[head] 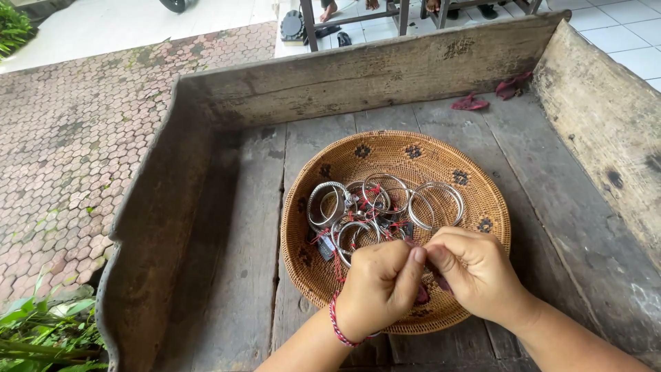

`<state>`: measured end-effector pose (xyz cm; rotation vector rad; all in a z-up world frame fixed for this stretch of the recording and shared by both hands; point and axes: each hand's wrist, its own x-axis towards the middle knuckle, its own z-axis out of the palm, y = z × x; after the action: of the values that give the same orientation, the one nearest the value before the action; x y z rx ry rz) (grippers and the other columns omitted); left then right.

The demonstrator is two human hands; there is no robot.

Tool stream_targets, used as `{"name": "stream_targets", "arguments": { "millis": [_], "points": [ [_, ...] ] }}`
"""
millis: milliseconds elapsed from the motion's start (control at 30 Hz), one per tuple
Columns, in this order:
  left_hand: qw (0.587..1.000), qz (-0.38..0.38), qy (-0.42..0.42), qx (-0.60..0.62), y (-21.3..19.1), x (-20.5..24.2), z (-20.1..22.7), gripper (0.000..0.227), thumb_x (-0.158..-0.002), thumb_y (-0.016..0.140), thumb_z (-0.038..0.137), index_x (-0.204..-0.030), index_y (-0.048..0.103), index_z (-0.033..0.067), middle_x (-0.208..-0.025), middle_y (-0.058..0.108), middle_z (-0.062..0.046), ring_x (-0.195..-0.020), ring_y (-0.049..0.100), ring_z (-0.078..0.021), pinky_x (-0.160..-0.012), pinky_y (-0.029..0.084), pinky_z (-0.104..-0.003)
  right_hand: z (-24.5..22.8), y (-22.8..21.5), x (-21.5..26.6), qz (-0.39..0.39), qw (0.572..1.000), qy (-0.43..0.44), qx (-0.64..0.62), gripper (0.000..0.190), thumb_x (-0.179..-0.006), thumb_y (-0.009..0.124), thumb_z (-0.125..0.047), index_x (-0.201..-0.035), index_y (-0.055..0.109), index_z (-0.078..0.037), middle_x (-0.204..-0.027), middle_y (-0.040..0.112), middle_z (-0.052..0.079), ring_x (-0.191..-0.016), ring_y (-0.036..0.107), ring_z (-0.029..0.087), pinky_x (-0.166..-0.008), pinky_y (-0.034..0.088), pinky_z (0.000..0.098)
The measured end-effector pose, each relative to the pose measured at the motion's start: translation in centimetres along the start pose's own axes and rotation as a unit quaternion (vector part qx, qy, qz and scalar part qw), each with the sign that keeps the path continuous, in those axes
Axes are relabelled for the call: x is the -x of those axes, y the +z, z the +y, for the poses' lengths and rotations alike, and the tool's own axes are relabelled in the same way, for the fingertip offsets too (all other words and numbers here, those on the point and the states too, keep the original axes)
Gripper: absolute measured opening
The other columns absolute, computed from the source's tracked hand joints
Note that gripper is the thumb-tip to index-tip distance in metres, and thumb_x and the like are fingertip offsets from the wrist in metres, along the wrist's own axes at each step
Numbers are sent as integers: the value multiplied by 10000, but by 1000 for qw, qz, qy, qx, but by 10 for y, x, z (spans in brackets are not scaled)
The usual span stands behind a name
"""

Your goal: Polishing multiple silver bracelets one by one using a small cloth over a wooden workbench.

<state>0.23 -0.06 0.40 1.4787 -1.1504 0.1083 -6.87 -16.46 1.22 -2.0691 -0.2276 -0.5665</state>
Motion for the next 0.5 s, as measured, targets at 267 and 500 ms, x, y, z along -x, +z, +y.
{"name": "stream_targets", "arguments": {
  "millis": [267, 500],
  "points": [
    [994, 82, -70, -7, 4, 4, -5, 427, -1065, 533, 182, -668, 385, 126, -587, 378, 30, -522, 324, -105, -472, 276, -307, 2, 2, 2, 16, 989, -113, 99, 290, -979, 571, -264, -1030, 696, -7, -915, 672, 87, -780, 641, 205, -719, 537, 324],
    [999, 8, -39, -3, 3, 4, -4, 386, -1073, 506, 148, -699, 419, 112, -587, 442, -7, -508, 452, -163, -491, 373, -331, 12, 3, 9, 38, 998, 56, -8, 305, -990, 559, -246, -1120, 774, -73, -661, 644, 22, -544, 613, 115, -500, 512, 264]
  ]
}}
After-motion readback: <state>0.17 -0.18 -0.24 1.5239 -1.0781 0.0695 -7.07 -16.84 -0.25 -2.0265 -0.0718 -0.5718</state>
